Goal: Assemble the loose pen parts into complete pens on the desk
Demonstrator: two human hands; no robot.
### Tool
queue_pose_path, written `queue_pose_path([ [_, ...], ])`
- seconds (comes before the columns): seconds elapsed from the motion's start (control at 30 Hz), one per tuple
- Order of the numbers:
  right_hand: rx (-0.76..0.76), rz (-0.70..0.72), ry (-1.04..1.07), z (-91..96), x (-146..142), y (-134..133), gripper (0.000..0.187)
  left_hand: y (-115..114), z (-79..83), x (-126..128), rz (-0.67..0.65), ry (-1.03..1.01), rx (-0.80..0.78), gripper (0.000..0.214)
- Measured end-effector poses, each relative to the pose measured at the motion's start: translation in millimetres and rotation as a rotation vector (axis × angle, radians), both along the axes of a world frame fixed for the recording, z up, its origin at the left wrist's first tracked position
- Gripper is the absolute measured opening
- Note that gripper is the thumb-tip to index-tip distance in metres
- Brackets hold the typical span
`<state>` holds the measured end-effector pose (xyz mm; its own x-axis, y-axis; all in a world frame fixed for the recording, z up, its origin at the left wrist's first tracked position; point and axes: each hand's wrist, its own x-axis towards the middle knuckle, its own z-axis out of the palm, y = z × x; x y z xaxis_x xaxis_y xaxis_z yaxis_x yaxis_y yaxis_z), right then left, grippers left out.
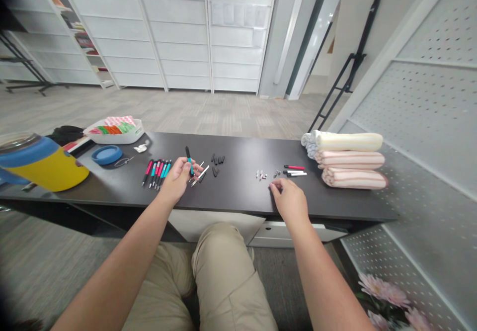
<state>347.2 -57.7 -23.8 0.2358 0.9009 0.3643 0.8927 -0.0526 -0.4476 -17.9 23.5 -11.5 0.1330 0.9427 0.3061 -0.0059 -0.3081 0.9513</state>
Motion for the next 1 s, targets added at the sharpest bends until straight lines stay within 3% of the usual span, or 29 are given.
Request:
queue_pose_path([
  [0.23,0.0,0.001,-0.015,0.8,-1,0,0.022,-1,-0.5,1,0.012,-0.067,-0.043,0.037],
  [0.67,0.045,-0.051,0.15,4.4,13,4,0.038,2,-1.9,-1,0.041,0.029,0.044,0.034],
  [0.87,0.068,0.112,-0.005,0.3,34,25,0.033,1,0.5,0,0.013,0.083,0.023,0.032],
  [1.0,0.071,0.146,-0.07,-3.2,38,33,0.03,-1,2.5,0,0.017,0.131,0.008,0.03],
])
